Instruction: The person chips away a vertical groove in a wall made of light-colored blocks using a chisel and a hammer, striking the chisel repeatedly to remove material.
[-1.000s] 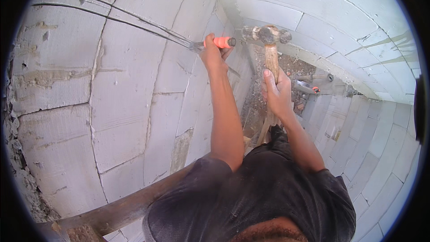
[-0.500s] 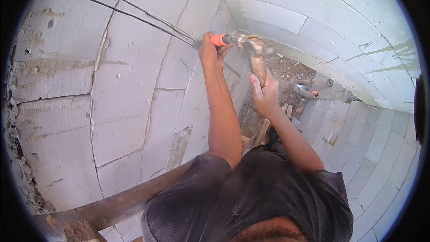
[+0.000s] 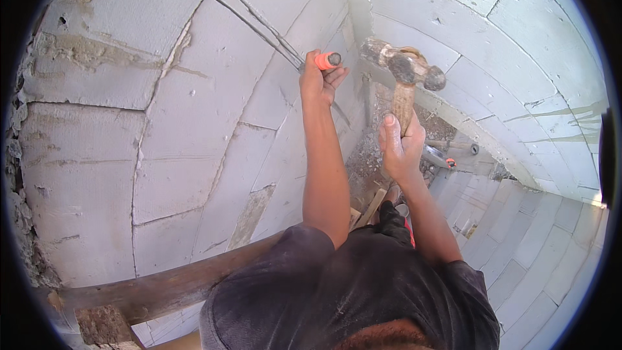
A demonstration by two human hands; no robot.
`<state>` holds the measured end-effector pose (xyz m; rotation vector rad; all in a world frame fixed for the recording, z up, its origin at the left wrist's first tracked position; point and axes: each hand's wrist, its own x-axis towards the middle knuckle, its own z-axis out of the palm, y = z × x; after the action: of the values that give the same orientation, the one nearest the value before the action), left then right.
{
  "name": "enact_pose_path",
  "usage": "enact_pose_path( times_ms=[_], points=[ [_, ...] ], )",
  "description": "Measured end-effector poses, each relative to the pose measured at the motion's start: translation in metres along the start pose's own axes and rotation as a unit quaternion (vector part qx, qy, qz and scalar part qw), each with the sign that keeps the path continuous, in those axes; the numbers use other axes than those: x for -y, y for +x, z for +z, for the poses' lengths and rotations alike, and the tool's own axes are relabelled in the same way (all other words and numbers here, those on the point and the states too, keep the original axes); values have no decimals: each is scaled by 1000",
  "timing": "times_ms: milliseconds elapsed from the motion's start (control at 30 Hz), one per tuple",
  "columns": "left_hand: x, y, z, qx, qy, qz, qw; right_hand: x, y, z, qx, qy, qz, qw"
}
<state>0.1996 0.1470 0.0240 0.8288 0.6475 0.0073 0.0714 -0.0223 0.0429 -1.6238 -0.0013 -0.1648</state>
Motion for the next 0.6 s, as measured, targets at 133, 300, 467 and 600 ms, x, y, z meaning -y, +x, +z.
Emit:
enact_pose_path(
  times_ms=[133,300,467,600],
  points=[
    [7,3,12,19,-5,4,1000,-5,16,7,-14,-198,-100,975],
    [-1,6,-5,-16,-2,6,1000,20,11,-1,13,-79,-31,996],
    [7,9,5,6,-8,-5,1000,-6,24,-2,2,-267,-76,961],
    [6,10,-1,-17,-7,-22,1000,15,17,-6,17,-91,-23,995]
  ],
)
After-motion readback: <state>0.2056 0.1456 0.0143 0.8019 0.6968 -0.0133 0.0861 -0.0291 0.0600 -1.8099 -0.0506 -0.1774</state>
